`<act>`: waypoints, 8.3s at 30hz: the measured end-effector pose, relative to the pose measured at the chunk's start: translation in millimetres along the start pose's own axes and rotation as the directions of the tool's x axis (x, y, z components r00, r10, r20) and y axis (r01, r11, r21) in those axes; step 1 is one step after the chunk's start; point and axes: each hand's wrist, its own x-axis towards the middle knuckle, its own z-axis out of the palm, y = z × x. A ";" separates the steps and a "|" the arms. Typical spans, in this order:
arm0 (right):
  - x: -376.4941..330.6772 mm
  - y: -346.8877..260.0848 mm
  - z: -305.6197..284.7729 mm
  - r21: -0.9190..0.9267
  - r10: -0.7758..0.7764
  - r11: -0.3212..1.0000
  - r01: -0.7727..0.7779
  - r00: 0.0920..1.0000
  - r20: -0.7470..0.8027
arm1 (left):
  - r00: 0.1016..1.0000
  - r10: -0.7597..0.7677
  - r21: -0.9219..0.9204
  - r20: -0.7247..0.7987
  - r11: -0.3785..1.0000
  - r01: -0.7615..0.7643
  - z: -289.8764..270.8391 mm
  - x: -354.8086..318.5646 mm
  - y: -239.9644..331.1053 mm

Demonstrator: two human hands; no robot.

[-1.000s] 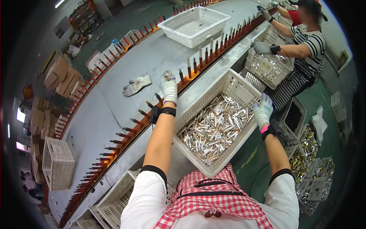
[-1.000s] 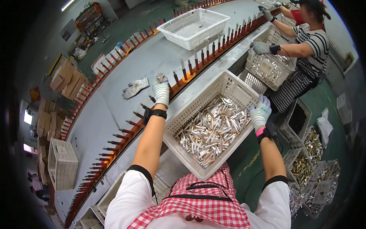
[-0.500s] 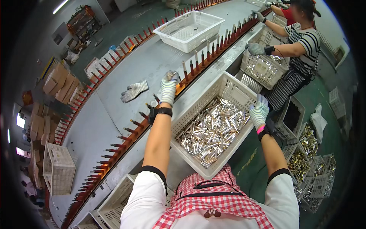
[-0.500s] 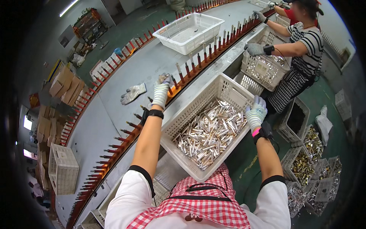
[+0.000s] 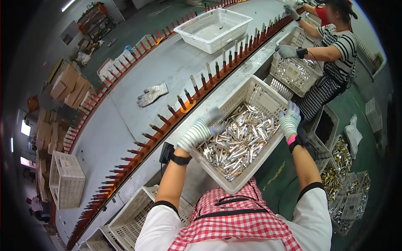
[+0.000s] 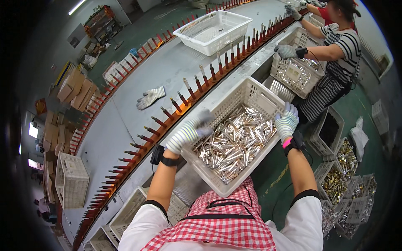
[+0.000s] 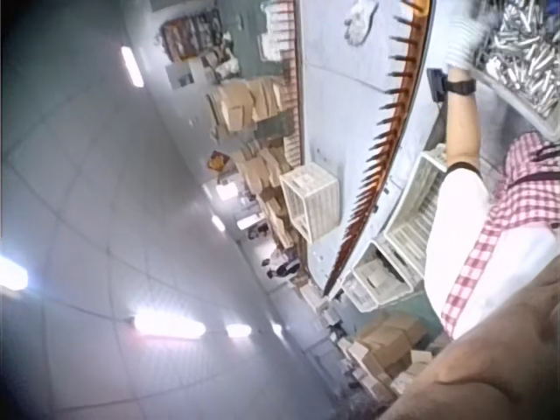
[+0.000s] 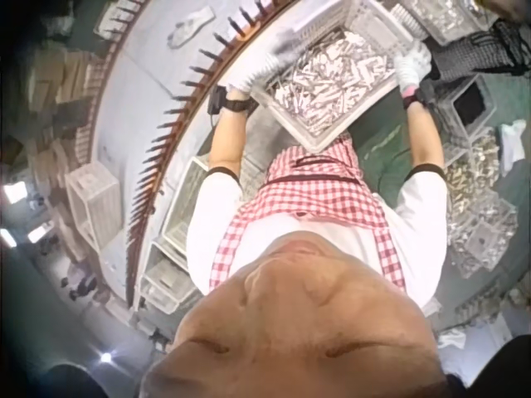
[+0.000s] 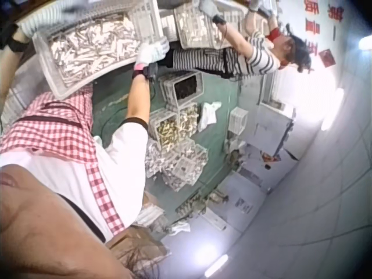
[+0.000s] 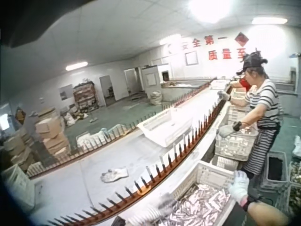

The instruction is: Picking up small metal components from a basket and mounting them onto a rotating assembly track.

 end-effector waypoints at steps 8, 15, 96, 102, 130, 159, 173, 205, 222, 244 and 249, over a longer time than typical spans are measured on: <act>-4.1 -6.4 2.0 0.005 -0.015 1.000 0.015 1.000 0.017 | 0.624 -0.063 -0.166 -0.779 0.980 -0.109 -79.7 63.7 -85.2; -2.6 -6.0 11.3 -0.006 -0.037 0.999 0.037 0.999 -0.011 | 0.471 -0.144 -0.171 -0.870 0.985 -0.015 -99.4 68.9 -139.3; -12.1 -21.0 -9.7 -0.118 0.040 0.993 -0.022 0.988 0.151 | 0.800 0.203 0.384 -0.564 0.923 0.037 45.8 -90.0 -89.5; -8.0 -12.6 -0.7 -0.130 0.066 0.990 -0.050 0.991 0.119 | 0.814 0.139 0.418 -0.564 0.898 0.136 48.2 -85.9 -88.7; -14.1 -20.6 -23.6 -0.176 0.115 0.982 -0.076 0.968 0.223 | 0.468 0.186 0.177 -0.864 0.982 -0.064 52.6 -111.9 -88.3; -16.4 -11.8 -14.1 -0.115 0.081 0.992 -0.059 0.978 0.192 | 0.031 -0.343 -0.344 -0.939 0.937 -0.060 -106.1 -187.2 -168.6; -12.8 -31.1 -1.0 -0.121 0.024 0.993 0.001 0.979 0.204 | -0.127 -0.019 -0.046 -0.992 0.976 0.213 -138.9 -301.9 -240.3; -160.9 -472.6 -25.0 0.998 -0.296 -0.033 -0.058 0.954 0.045 | -0.146 -0.265 -0.255 -0.953 0.963 -0.084 -152.6 -327.3 -104.3; -72.2 -440.1 36.2 0.974 -0.041 -0.089 -0.208 0.978 0.205 | 0.153 -0.174 -0.185 -0.973 0.981 -0.062 -130.7 -263.0 -51.1; -15.1 -421.1 -86.0 0.986 -0.590 -0.160 -0.047 0.805 -0.057 | 0.904 -0.196 -0.563 -0.380 0.825 -0.058 -8.7 -144.0 11.9; -21.3 -323.2 -75.7 0.926 -0.877 0.339 0.167 0.413 0.246 | 0.990 -0.084 0.340 0.116 0.940 0.040 30.8 -135.4 2.5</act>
